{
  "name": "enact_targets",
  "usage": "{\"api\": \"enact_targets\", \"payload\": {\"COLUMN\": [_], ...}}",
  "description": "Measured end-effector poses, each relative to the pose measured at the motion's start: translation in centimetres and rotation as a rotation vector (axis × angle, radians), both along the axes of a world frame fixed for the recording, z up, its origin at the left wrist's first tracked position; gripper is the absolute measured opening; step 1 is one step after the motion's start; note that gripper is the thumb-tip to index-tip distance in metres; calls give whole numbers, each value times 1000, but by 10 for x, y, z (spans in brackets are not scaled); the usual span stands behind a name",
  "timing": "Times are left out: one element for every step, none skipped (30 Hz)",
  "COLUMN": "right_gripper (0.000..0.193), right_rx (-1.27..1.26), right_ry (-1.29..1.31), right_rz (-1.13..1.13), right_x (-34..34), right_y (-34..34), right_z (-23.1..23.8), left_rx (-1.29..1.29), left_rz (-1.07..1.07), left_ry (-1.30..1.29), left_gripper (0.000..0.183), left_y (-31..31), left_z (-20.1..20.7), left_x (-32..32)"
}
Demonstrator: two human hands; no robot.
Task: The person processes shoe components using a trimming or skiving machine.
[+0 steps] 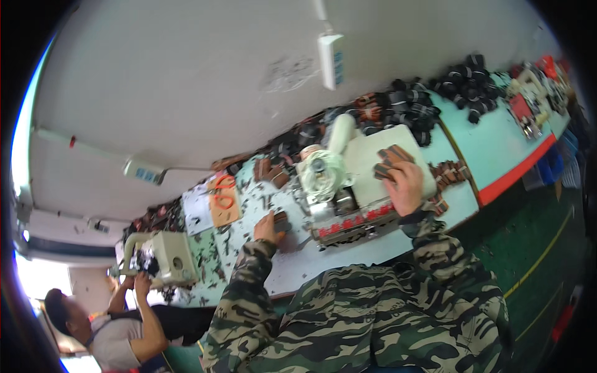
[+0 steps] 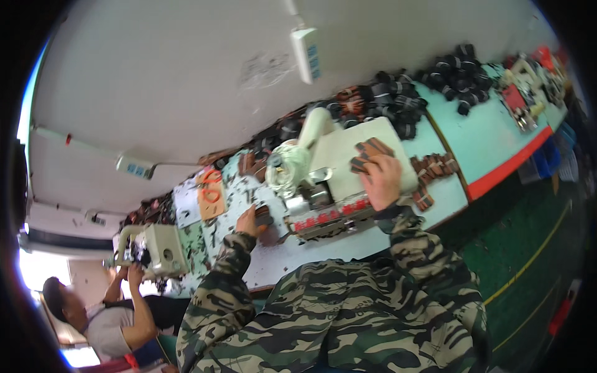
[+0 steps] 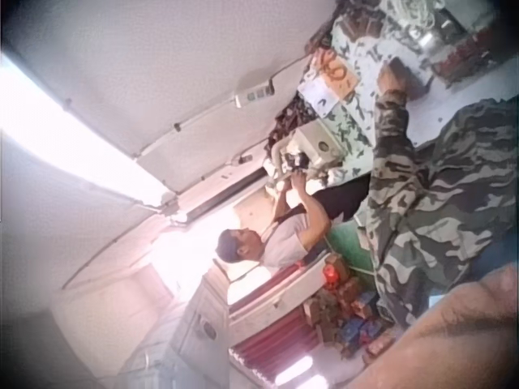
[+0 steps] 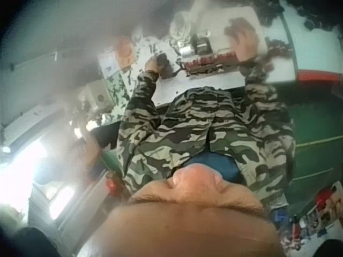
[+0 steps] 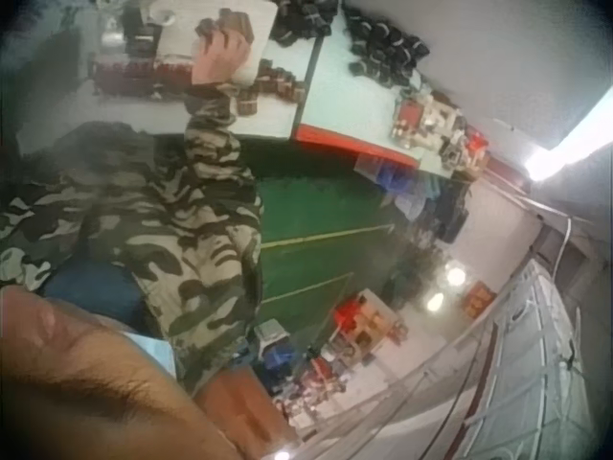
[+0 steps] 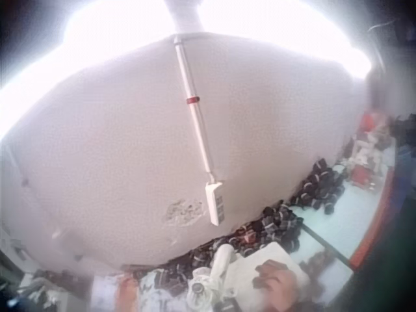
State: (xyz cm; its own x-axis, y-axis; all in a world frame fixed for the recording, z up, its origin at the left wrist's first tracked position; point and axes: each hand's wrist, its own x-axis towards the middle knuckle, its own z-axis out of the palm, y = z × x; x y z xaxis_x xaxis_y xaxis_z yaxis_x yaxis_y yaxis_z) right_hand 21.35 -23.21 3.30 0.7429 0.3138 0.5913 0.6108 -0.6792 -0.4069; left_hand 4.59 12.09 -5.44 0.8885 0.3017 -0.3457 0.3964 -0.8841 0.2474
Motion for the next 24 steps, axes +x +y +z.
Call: {"api": "enact_targets", "payload": {"right_gripper": [26,26,26,26,26,26,26,24,23,23,21,19,14,13,16,26,26,28,30,34,34,30,26,23], "right_rx": [5,13,21,27,42,56,56,77,96,93,162,234,216,167,131,69,69,-13,-90,-234,-232,-312,-391,-328], "right_ry": [8,3,-4,1,15,29,30,62,93,90,297,502,472,480,670,557,553,537,517,532,528,526,525,481], "right_rz": [-14,-14,-20,0,6,11,17,41,63,51,97,140,227,352,457,566,550,618,700,733,724,686,647,585], "right_x": [-2,-4,-6,-7,-9,-11,-14,-17,-22,-29,-38,-48,-58,-69,-83,-93,-100,-102,-104,-101,-97,-92,-87,-82], "right_y": [-1,-4,-7,-7,-6,-4,-4,-4,-3,-2,1,5,11,19,26,32,37,40,40,39,35,32,28,22], "right_z": [5,10,14,15,15,16,20,24,27,28,29,30,30,32,39,36,39,40,42,35,32,32,33,35], "left_rx": [33,67,101,108,84,59,60,42,24,19,-47,-115,-156,-227,-266,-306,-357,-347,-325,-324,-340,-354,-351,-413], "left_rz": [-16,-7,-4,16,36,54,60,69,76,64,83,99,59,8,-40,-106,-215,-310,-393,-403,-420,-435,-443,-349], "left_ry": [-80,-107,-137,-132,-140,-150,-149,-127,-106,-108,-119,-128,-130,-111,-49,-25,-75,-116,-160,-163,-225,-288,-290,-367], "left_gripper": [76,71,66,66,56,47,47,40,33,33,31,30,30,29,29,30,31,30,29,29,31,33,33,36], "left_y": [-2,-10,-16,-17,-16,-15,-15,-16,-17,-19,-22,-25,-31,-39,-54,-71,-87,-109,-126,-134,-141,-147,-153,-159], "left_z": [-3,1,5,5,4,4,4,3,3,4,6,10,25,41,63,80,97,119,135,134,134,134,132,128], "left_x": [0,4,8,8,7,3,2,1,1,0,-3,-6,-12,-19,-24,-26,-25,-15,-6,1,7,11,13,15]}}
